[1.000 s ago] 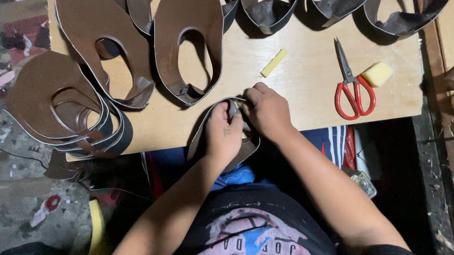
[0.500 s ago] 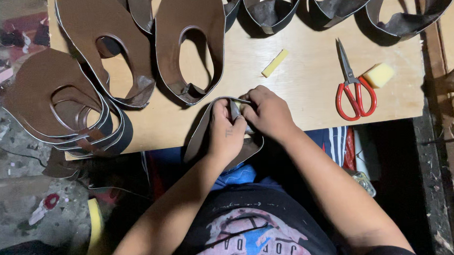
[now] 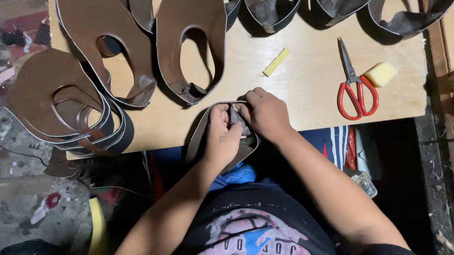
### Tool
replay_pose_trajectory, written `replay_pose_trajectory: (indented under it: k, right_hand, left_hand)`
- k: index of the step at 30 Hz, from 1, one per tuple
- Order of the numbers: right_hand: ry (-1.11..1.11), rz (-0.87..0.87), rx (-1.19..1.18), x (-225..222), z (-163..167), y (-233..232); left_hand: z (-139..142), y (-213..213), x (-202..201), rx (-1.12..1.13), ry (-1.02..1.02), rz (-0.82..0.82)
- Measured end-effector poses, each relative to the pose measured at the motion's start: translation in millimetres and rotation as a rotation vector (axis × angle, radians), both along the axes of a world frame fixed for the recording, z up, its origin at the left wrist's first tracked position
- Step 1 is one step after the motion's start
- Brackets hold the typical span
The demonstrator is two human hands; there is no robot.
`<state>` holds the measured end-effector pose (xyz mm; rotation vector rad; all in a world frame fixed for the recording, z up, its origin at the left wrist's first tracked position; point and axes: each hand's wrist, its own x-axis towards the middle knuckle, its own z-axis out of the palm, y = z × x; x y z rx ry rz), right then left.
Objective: The person works at a bench covered with brown shoe upper pieces, folding and pressing the edges of an upper over a black sole piece by hand. They occasionally pick up yellow foam strips, trim them with red-handled scissors, and tuck the foam inside the upper before setting the finished piece aside and taking the next one.
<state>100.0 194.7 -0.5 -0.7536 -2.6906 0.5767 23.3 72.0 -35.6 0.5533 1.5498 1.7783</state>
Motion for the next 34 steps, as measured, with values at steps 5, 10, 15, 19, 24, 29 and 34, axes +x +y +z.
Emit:
replay_pose_trajectory:
  k: [5, 10, 15, 19, 24, 29, 34]
  right_hand:
    - [0.05, 0.052, -0.004, 0.1, -1.2, -0.8]
    - [0.033, 0.098, 0.006, 0.1, 6.1, -0.3]
    - [0.041, 0.119, 0.026, -0.6, 7.8, -0.7]
    - [0.02, 0.082, 0.054, -3.6, 1.8, -3.0]
    - [0.058, 0.072, 0.09, -4.7, -3.9, -4.3]
    - [0.053, 0.074, 0.094, -5.5, -1.6, -3.6]
    - [0.011, 0.005, 0.101, -8.1, -3.9, -8.2]
  left_hand:
    - [1.1, 0.3, 2.2, -0.115, 0.031, 0.113]
    - [0.9, 0.5, -1.3, -0.046, 0.097, 0.072]
    - [-0.7, -1.8, -2.9, -0.04, 0.09, 0.053]
    - [-1.3, -4.5, -1.8, -0.033, 0.005, 0.043]
    - [-3.5, -6.5, -1.6, -0.04, 0.029, 0.027]
    - [-3.4, -6.0, -4.0, -0.035, 0.056, 0.034]
    - [-4.0, -11.0, -1.5, -0.07, 0.165, 0.015]
